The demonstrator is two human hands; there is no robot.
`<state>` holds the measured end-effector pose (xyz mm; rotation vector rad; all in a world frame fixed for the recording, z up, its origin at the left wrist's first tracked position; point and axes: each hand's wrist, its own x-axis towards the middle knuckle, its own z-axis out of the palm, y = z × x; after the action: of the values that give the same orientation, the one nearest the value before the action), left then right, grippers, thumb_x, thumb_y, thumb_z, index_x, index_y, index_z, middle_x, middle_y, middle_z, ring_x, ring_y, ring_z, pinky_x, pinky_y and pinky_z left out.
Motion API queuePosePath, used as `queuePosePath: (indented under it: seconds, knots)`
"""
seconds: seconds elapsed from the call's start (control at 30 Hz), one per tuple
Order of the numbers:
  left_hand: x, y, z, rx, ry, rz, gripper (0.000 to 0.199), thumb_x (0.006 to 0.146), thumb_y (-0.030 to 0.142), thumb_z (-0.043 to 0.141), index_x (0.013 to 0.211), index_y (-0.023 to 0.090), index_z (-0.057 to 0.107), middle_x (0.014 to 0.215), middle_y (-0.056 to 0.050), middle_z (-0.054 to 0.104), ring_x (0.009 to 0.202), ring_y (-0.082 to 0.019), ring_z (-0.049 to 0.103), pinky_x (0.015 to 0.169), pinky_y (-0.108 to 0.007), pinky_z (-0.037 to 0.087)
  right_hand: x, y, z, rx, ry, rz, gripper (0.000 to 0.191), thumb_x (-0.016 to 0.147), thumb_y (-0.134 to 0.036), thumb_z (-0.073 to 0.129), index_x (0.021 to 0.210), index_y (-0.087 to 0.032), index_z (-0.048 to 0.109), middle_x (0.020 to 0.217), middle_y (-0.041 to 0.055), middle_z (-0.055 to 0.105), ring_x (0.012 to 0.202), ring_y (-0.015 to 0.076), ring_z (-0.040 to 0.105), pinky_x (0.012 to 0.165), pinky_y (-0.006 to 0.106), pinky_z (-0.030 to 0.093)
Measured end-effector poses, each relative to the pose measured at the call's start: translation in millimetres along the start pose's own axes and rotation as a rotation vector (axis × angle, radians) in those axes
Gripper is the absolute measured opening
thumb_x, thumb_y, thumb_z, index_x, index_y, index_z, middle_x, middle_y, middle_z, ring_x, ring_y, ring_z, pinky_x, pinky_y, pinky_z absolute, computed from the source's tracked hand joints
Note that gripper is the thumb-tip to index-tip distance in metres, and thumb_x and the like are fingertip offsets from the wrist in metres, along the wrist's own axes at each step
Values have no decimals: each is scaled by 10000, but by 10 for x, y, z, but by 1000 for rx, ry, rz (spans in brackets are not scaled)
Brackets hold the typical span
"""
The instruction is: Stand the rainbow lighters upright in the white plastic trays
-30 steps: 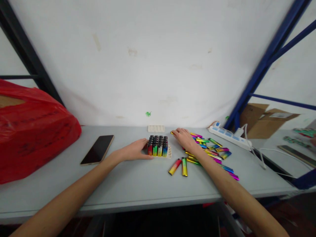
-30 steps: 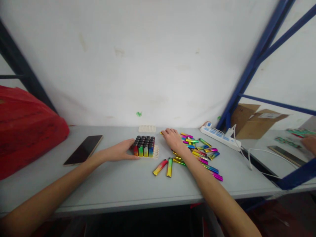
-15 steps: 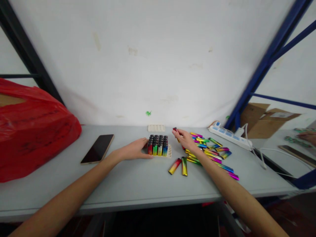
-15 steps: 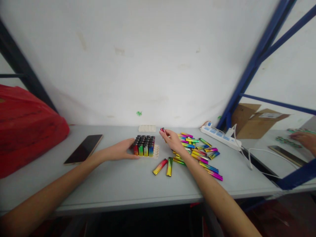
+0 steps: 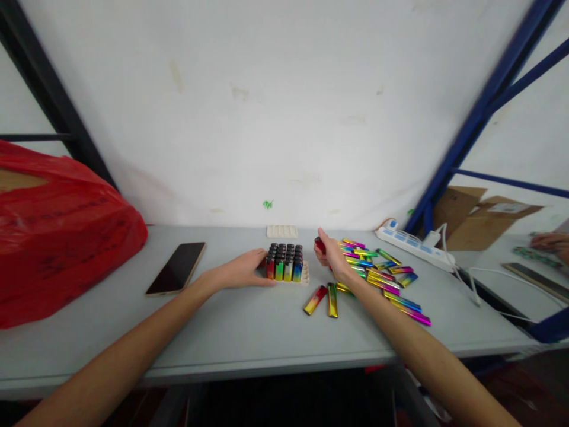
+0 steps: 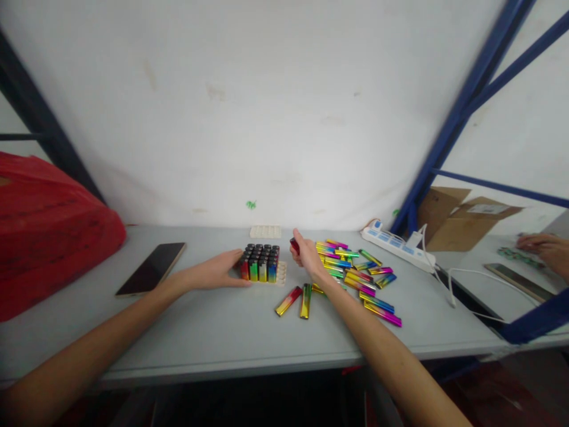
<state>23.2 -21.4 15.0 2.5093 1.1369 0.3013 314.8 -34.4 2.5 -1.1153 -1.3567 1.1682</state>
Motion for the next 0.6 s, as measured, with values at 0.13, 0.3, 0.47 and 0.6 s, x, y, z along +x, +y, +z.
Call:
queuePosePath:
  seconds: [0.13, 0.3, 0.47, 0.6]
  knots:
    - [3, -9, 5, -10, -6, 11, 698, 813, 719, 795, 1251, 194, 653, 1280, -145, 749, 1173, -379, 712, 1062, -448, 545, -8, 19, 43, -70, 28, -22, 635, 915, -753, 511, 529, -276, 344, 476, -70, 256, 432, 81, 206, 430, 260, 155]
    - [12, -34, 22, -5, 20, 25, 704, 801, 731, 801, 1238, 196, 667, 1262, -137, 759, 1160, -382, 719, 1057, -453, 549, -14, 9, 43, -81, 22, -25, 575, 930, -672, 484, 532, -276, 354, 474, -62, 268, 438, 95, 204, 436, 268, 157]
    - [17, -44, 28, 0, 21, 24, 701, 799, 724, 803, 1237, 193, 675, 1264, -143, 764, 1160, -384, 724, 1056, -461, 556, -23, -45, 14, -71, -6, -28, 644, 943, -796, 482, 595, -254, 469, 486, -77, 275, 446, 98, 215, 453, 267, 184]
    - [17, -33, 20, -14, 16, 40, 713, 810, 713, 803, 1280, 195, 669, 1321, -144, 755, 1219, -388, 710, 1105, -465, 538, -37, -60, -5, -141, -49, -42, 690, 937, -841, 474, 606, -237, 524, 490, -74, 285, 453, 101, 245, 467, 273, 205]
